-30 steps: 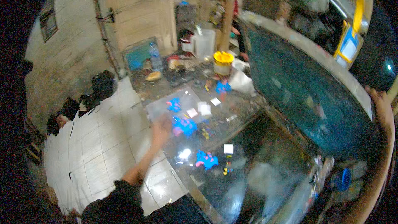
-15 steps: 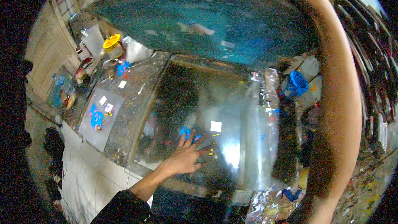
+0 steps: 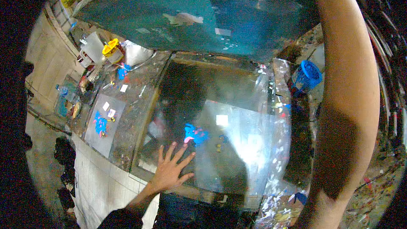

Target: The person repeatedly places a screen-printing frame over a blue cartoon design on a flat surface and uses a squeegee to pull ink across the mesh. The person lifts the frame, repositions it, and repeats the squeegee stroke multiple times.

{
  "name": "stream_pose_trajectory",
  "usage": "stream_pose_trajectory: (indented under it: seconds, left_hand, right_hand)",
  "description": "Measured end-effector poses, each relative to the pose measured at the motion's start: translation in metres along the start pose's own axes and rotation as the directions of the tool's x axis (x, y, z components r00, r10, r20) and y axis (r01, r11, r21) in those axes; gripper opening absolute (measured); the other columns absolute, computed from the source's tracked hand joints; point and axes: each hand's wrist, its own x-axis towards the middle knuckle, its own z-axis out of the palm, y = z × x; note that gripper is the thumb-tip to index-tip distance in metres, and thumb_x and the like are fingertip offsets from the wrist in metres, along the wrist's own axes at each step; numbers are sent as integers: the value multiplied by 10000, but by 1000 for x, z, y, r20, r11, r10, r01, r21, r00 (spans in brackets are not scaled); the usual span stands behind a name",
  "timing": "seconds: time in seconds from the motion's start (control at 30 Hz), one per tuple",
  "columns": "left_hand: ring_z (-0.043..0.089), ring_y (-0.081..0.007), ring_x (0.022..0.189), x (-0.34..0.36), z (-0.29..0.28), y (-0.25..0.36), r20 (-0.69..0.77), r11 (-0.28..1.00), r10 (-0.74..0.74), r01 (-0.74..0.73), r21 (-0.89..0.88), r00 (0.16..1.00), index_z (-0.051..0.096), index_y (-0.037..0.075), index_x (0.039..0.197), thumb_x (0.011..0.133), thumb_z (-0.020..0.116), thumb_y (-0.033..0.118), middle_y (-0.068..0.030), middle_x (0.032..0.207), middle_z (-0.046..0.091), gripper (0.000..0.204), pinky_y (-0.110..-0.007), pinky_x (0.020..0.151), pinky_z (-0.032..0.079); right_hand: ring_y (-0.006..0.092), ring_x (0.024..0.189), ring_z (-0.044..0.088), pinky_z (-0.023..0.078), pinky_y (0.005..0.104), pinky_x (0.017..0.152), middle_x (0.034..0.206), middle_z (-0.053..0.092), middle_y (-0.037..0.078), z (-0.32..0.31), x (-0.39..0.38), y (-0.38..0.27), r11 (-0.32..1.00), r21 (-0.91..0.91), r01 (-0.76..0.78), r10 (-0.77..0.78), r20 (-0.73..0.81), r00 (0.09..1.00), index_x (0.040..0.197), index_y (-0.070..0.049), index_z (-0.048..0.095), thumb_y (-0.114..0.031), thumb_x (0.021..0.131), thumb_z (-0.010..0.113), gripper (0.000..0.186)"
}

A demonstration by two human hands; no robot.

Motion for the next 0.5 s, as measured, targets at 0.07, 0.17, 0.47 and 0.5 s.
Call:
stream_pose_trajectory:
  seconds: [0.07,0.17,0.47,0.5]
  left_hand:
    - [170,-461,1558,-1,-9,-19,16,987,152,-153,58,988,413,295,1597,959,580,636,-105,1723,217,742,-717,1212,80]
    - [135,-470,1566,4,-18,-22,110,993,116,-116,-2,987,418,314,1594,942,600,640,-107,1729,205,751,-771,1180,26]
    - [110,-467,1575,5,-13,-28,145,994,110,-110,-11,983,432,320,1584,933,622,631,-102,1739,174,746,-795,1164,-13]
    - [111,-468,1575,4,-15,-30,141,993,116,-115,-16,983,435,319,1583,933,621,632,-101,1739,173,745,-796,1163,-14]
  right_hand:
    - [309,1257,638,430,426,1110,1396,657,172,-2,-1,-1,989,132,-61,59,21,998,1354,-209,705,-431,1053,457,448]
    - [305,1270,633,422,429,1119,1416,646,165,-2,3,-2,987,140,-79,76,25,997,1355,-207,704,-433,1055,458,449]
    - [304,1333,591,352,453,1185,1452,620,158,2,14,6,999,33,37,-37,12,999,1412,-202,657,-388,1087,407,450]
    - [301,1344,583,348,461,1188,1461,612,157,2,15,5,999,28,46,-46,9,999,1411,-206,658,-378,1089,401,446]
